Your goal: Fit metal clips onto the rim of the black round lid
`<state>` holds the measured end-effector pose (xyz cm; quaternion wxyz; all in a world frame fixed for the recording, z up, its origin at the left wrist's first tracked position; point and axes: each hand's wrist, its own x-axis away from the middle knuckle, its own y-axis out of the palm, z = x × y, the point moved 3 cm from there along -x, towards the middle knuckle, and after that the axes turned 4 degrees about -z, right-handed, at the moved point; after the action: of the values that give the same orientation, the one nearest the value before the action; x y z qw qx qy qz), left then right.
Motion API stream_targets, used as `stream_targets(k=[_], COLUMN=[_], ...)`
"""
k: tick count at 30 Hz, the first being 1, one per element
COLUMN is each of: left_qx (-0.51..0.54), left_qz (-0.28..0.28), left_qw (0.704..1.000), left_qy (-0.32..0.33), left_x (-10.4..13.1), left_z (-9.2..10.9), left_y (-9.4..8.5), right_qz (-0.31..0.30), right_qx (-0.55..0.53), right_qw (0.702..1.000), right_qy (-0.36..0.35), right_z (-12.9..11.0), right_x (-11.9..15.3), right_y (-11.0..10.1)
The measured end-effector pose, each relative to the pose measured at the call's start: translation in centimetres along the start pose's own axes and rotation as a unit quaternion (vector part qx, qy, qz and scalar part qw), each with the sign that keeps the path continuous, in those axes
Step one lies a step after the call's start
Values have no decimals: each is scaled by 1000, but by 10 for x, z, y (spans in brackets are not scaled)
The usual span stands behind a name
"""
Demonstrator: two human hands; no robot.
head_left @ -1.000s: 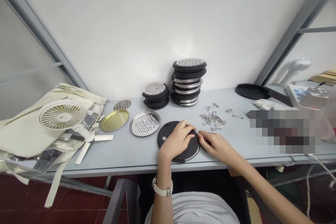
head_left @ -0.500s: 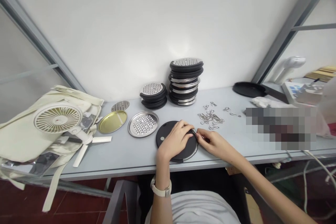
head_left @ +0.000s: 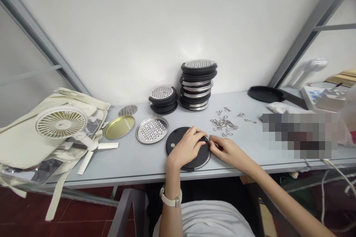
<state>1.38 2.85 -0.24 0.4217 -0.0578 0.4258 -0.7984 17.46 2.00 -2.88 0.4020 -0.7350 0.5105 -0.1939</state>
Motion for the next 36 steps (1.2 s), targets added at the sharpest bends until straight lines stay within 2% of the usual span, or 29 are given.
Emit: stream_targets(k=[26,36], left_qx=[-3,9], left_qz=[2,4], left_qw=[1000,1000], left_qy=[-6,-6], left_x=[0,-1], left_z=[-1,-1], left_y=[0,1], right_qz=[-6,2], right_qx=[-30,-55], right_qw=[1000,998], right_qy=[-4,5], right_z=[5,-3], right_x=[0,1], right_y=[4,-2])
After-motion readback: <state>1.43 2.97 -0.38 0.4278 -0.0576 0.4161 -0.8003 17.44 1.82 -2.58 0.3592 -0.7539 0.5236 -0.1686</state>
